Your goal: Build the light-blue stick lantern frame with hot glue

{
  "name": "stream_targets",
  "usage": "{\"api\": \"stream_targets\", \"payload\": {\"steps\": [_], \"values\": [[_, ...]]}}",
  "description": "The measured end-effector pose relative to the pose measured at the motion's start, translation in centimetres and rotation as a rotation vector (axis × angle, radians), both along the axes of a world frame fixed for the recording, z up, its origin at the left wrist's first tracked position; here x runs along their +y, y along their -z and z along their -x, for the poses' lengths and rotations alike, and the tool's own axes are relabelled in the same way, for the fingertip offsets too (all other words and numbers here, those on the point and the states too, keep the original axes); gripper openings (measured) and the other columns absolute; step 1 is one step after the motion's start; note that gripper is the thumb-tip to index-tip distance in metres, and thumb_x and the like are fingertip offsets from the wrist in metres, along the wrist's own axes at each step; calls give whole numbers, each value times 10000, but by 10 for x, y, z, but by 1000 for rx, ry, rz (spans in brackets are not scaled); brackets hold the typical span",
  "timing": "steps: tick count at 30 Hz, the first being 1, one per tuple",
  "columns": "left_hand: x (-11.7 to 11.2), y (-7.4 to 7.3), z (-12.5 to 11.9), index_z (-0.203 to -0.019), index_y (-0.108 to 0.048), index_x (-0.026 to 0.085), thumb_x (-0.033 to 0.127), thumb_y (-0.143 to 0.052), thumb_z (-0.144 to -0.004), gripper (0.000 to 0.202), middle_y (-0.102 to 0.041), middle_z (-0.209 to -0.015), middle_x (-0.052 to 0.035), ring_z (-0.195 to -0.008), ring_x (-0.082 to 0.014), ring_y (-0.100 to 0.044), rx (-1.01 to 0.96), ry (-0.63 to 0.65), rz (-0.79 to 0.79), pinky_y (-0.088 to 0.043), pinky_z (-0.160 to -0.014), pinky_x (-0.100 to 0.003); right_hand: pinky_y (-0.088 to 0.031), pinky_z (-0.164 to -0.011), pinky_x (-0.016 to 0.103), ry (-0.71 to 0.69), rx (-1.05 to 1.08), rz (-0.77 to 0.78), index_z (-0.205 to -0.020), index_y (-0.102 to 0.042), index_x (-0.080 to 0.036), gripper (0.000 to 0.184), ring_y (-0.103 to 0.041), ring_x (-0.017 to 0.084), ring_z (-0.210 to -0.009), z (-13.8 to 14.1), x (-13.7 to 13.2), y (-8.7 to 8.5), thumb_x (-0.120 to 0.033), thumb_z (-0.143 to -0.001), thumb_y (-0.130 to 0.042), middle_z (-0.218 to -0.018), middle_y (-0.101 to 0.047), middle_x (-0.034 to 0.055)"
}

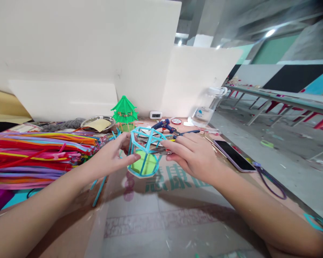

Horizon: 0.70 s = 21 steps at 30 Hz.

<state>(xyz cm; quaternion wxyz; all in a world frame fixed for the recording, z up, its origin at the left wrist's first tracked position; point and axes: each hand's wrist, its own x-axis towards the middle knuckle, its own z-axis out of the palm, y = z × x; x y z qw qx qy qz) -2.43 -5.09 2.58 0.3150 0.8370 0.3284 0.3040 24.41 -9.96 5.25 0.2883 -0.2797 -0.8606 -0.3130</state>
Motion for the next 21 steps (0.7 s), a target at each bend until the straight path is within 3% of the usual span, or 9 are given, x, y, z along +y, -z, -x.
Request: {"api": "stream_targets", "payload": {"steps": [10, 21], "values": [[-1, -1, 0, -1209, -476, 219, 456, -617, -858, 446, -674, -1122, -69, -1010, -272, -645, 71, -49, -34, -510, -879, -389, -350, -642, 295, -26, 22, 33, -1079, -653, -161, 334, -484, 176, -706, 1, -1, 1, -398, -1005, -429, -733, -601, 24], [-3, 0, -1, -1241, -464, 208, 442, -615, -870, 464, -633, -1185, -84, -1084, -269, -609, 42, -26, -8, -507, -905, -388, -347, -640, 290, -27, 4, 10, -1058, -661, -161, 326, -483, 167, -694, 1, -2, 0, -373, -1014, -418, -720, -610, 25]]}}
